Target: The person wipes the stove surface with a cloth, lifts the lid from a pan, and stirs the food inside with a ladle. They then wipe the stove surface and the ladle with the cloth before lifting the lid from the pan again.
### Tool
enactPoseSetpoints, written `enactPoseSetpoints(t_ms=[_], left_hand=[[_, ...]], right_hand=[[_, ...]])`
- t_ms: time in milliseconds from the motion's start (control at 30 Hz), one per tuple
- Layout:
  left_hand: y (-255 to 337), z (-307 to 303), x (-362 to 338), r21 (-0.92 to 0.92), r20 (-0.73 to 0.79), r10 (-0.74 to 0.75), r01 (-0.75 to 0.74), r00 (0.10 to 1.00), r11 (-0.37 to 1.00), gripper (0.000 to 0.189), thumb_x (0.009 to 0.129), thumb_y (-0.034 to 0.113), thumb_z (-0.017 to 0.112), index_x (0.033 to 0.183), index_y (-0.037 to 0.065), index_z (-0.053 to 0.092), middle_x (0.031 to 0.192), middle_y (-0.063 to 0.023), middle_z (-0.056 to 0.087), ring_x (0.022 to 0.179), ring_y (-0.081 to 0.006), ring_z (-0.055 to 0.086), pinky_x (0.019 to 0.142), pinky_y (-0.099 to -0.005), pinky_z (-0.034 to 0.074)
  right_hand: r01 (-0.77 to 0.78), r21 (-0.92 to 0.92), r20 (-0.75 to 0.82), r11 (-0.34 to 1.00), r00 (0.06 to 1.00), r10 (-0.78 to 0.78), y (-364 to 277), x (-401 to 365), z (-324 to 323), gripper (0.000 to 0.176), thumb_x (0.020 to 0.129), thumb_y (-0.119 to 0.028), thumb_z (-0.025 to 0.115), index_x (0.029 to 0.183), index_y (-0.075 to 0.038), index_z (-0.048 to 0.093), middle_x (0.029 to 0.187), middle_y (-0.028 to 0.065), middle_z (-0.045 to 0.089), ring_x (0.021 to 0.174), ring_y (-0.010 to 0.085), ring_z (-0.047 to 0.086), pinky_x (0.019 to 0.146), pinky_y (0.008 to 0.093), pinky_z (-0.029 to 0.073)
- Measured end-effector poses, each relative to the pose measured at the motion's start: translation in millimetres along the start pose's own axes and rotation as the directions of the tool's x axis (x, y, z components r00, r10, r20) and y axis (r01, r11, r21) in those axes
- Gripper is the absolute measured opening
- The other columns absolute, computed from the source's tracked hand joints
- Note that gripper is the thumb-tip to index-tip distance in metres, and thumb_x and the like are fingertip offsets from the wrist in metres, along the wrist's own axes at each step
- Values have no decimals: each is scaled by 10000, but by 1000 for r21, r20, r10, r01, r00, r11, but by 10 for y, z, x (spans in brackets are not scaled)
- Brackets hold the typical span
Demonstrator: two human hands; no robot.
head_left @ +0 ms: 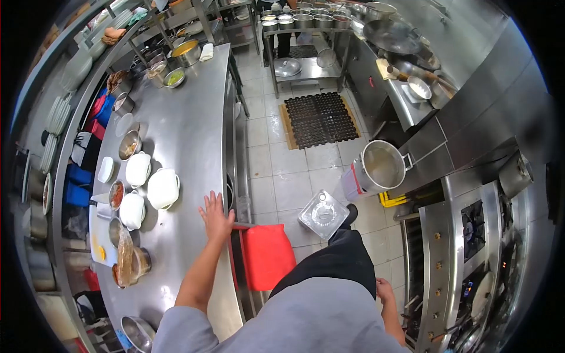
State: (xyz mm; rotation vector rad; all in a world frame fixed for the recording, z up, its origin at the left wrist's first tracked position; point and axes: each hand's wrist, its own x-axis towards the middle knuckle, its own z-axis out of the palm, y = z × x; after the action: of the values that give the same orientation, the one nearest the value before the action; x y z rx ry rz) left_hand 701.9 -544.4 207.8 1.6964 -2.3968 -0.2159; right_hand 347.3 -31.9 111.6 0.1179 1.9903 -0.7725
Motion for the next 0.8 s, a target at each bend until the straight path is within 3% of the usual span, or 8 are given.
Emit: enactPoseSetpoints(t_ms=[67,200,367,633,800], left_hand=[[-2,15,2,2,-15,17,-17,1000,1000,647,748,270,594,1310,61,351,1432,-112,222,1336,-311,144,1060,-542,66],[-27,41,11,35,-32,19,-18,999,999,629,752,272,586,1307,81,360,1426,-106,237,1332,-305,162,1061,-540,83],[-6,48,-5,35,-67,21,-19,998,999,625,750,268,589,1304,86,364,1420,-105,247,1328,-306,171,1063,-535,90],[8,39,-12,35,-76,20,-18,997,999,600,755,246,582,1294,80,376,1411,-108,266,1324,-305,186,1063,-533,90],[-20,55,-11,41,-91,32,-28,995,999,594,755,239,577,1293,85,380,1406,-115,279,1321,-310,195,1061,-527,104]], right_hand=[[-99,-124,41,987,994,105,64,-37,48,336,840,-181,518,1151,-56,502,795,43,597,552,123,543,484,281,441],[-127,-191,94,973,985,147,150,53,64,328,839,-199,530,1131,-51,507,774,53,598,562,134,561,489,292,463],[-72,-42,146,997,986,78,92,367,-5,310,833,-214,563,1099,-62,515,779,76,605,527,158,570,462,298,473],[-99,-92,160,991,981,113,174,420,-61,240,843,-230,538,1033,-85,521,788,65,581,553,164,553,518,313,486],[-167,-27,154,986,973,169,391,401,-31,301,833,-179,536,1109,-64,502,796,81,606,541,156,562,468,307,474]])
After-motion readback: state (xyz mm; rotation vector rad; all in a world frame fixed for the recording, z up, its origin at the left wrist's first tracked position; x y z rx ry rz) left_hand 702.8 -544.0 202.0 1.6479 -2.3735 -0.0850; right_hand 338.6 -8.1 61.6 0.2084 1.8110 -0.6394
